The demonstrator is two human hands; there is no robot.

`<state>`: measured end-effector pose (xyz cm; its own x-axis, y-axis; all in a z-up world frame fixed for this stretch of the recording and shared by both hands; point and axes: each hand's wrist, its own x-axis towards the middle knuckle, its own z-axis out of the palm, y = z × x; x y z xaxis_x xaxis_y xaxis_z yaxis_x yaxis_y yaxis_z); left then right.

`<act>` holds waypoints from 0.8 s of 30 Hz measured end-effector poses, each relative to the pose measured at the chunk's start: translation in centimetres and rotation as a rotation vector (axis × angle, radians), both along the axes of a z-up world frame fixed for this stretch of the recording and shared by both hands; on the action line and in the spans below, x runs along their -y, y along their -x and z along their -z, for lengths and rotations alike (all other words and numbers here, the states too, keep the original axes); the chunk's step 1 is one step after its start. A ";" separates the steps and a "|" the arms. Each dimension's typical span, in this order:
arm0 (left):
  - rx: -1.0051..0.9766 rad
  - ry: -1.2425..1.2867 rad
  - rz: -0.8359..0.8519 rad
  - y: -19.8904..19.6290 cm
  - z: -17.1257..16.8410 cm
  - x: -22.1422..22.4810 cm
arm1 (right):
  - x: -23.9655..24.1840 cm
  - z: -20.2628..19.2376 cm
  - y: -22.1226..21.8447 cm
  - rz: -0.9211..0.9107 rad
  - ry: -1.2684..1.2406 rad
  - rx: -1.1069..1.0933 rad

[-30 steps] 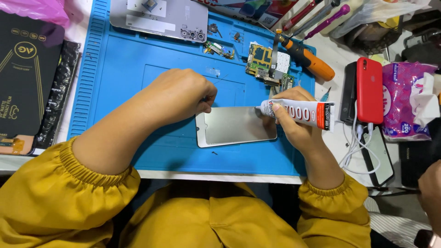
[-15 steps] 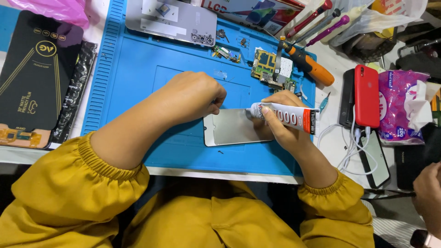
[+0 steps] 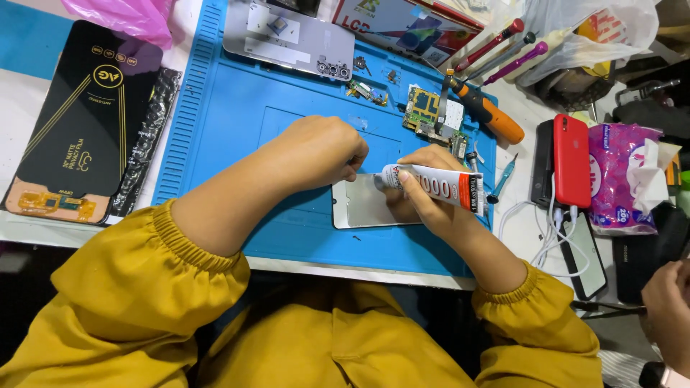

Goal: Repairing a mobile phone by applying adhesive to the frame and assembling internal components using a screwdriver

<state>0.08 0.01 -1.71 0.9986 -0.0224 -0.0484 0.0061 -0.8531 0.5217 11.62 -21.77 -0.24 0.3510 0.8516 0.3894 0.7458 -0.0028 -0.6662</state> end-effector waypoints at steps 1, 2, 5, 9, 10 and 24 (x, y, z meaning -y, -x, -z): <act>0.002 0.000 0.000 0.0 0.0 0.0 | -0.1 -0.2 0.2 0.000 0.000 0.002; 0.000 0.000 -0.003 0.0 0.0 0.0 | -0.3 -0.4 0.4 0.003 0.014 0.013; 0.001 0.003 0.000 -0.1 0.0 0.0 | -0.7 -0.8 0.9 -0.012 0.025 0.016; 0.004 0.020 0.007 -0.1 0.0 0.1 | -1.1 -0.9 1.0 -0.037 0.034 0.003; 0.005 0.020 0.008 -0.1 0.0 0.1 | -1.2 -0.8 1.0 -0.037 0.034 0.004; 0.029 0.037 0.019 0.0 0.2 0.0 | -0.1 -1.0 0.1 -0.032 0.080 0.073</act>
